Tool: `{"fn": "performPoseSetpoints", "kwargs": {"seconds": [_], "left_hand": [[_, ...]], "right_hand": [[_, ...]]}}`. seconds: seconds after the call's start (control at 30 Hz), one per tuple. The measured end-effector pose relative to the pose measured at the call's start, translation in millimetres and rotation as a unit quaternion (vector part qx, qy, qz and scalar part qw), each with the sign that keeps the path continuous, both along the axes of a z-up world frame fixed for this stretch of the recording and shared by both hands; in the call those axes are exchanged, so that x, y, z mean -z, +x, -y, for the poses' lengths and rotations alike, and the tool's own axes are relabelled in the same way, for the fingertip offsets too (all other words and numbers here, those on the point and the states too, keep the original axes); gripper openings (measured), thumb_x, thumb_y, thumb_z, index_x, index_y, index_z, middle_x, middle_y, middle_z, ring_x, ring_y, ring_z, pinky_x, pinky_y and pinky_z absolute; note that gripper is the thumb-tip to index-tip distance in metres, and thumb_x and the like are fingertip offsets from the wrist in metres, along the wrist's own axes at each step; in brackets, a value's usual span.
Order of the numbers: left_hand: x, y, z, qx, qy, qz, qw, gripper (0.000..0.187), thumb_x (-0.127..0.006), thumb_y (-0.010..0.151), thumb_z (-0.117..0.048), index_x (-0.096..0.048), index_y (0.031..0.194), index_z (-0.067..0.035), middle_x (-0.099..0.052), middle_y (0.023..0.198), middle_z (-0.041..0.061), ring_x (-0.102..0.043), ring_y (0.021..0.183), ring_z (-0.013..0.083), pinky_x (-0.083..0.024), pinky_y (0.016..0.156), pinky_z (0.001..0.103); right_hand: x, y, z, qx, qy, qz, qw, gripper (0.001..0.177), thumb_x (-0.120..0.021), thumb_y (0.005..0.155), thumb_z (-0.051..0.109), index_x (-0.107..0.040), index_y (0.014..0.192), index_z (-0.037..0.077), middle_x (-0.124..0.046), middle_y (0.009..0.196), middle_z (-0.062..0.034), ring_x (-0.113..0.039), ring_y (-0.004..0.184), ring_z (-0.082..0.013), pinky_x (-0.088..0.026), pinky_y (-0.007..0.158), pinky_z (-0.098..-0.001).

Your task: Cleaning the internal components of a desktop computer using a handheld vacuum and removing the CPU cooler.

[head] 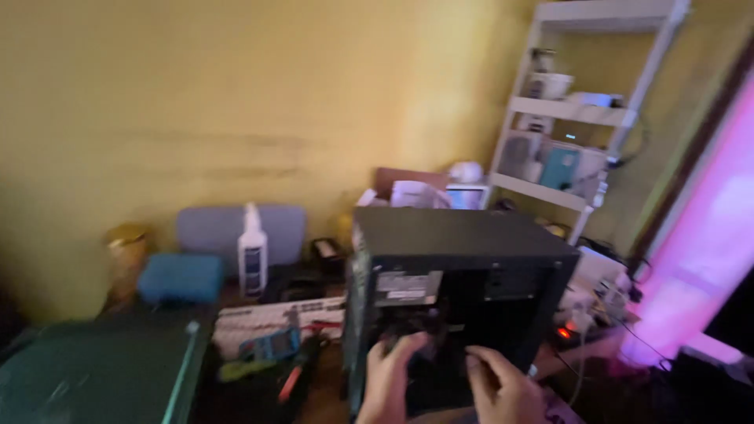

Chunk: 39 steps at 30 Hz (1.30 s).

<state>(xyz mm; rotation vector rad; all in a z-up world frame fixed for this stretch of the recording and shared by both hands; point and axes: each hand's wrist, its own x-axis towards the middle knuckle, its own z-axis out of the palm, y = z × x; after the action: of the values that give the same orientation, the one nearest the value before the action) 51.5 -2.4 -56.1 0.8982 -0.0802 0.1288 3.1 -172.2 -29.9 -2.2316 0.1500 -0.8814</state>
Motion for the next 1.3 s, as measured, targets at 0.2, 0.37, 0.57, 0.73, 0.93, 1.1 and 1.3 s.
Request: {"fn": "performPoseSetpoints", "kwargs": {"seconds": [0.2, 0.37, 0.57, 0.73, 0.93, 1.1, 1.3], "left_hand": [[-30, -7, -19, 0.073, -0.042, -0.196, 0.977, 0.043, -0.076, 0.074, -0.018, -0.070, 0.114, -0.001, -0.072, 0.093, 0.011, -0.071, 0.083, 0.0259, -0.055, 0.071, 0.040], [-25, -3, -19, 0.022, -0.047, -0.227, 0.973, 0.043, -0.077, 0.076, -0.020, -0.069, 0.113, 0.001, -0.073, 0.090, 0.014, -0.072, 0.082, 0.0270, -0.057, 0.073, 0.041], [5, 19, -8, 0.026, -0.035, -0.109, 0.993, 0.040, -0.079, 0.072, -0.010, -0.075, 0.109, 0.006, -0.075, 0.088, 0.014, -0.071, 0.077, 0.0243, -0.056, 0.072, 0.036], [17, 15, 8, -0.001, -0.049, -0.080, 0.996, 0.038, -0.083, 0.069, -0.007, -0.075, 0.105, 0.003, -0.075, 0.086, 0.011, -0.071, 0.076, 0.0224, -0.057, 0.072, 0.035], [21, 10, 12, 0.003, -0.074, 0.002, 0.997, 0.031, -0.084, 0.073, -0.009, -0.075, 0.100, 0.004, -0.076, 0.084, 0.008, -0.071, 0.075, 0.0179, -0.057, 0.072, 0.033], [3, -6, 5, -0.021, 0.000, 0.024, 0.999, 0.027, -0.083, 0.075, -0.012, -0.076, 0.097, 0.002, -0.075, 0.084, 0.004, -0.068, 0.074, 0.0138, -0.056, 0.071, 0.029], [-12, -19, -4, -0.023, 0.016, 0.015, 1.000, 0.025, -0.083, 0.076, -0.016, -0.075, 0.095, 0.000, -0.073, 0.085, 0.003, -0.066, 0.077, 0.0113, -0.055, 0.071, 0.027]], "right_hand": [[-4, -5, -10, -0.065, -0.005, 0.097, 0.993, 0.020, -0.074, 0.085, 0.026, -0.079, 0.102, 0.018, -0.081, 0.093, -0.0062, -0.082, 0.079, -0.0153, -0.062, 0.064, -0.0304], [2, 4, -21, -0.049, 0.013, 0.075, 0.996, 0.027, -0.077, 0.081, 0.024, -0.080, 0.108, 0.019, -0.081, 0.097, -0.0052, -0.082, 0.077, -0.0171, -0.061, 0.060, -0.0306], [41, 33, 0, -0.063, -0.011, 0.192, 0.979, 0.022, -0.079, 0.080, 0.021, -0.078, 0.101, 0.013, -0.079, 0.089, -0.0059, -0.082, 0.078, -0.0198, -0.063, 0.069, -0.0316], [14, 14, -7, -0.052, -0.074, 0.143, 0.986, 0.021, -0.078, 0.080, 0.018, -0.077, 0.100, 0.013, -0.079, 0.095, -0.0084, -0.078, 0.091, -0.0263, -0.060, 0.076, -0.0342], [12, 13, -7, -0.069, -0.043, 0.091, 0.993, 0.023, -0.077, 0.080, 0.018, -0.078, 0.103, 0.015, -0.080, 0.096, -0.0063, -0.080, 0.089, -0.0216, -0.062, 0.075, -0.0326], [30, 31, 3, -0.106, -0.090, 0.141, 0.980, 0.025, -0.078, 0.081, 0.019, -0.078, 0.105, 0.016, -0.080, 0.096, -0.0073, -0.080, 0.090, -0.0203, -0.061, 0.079, -0.0322], [17, 28, -2, -0.036, -0.021, -0.079, 0.996, 0.026, -0.082, 0.088, 0.025, -0.081, 0.113, 0.020, -0.081, 0.091, -0.0095, -0.080, 0.086, -0.0216, -0.062, 0.082, -0.0347]]}}
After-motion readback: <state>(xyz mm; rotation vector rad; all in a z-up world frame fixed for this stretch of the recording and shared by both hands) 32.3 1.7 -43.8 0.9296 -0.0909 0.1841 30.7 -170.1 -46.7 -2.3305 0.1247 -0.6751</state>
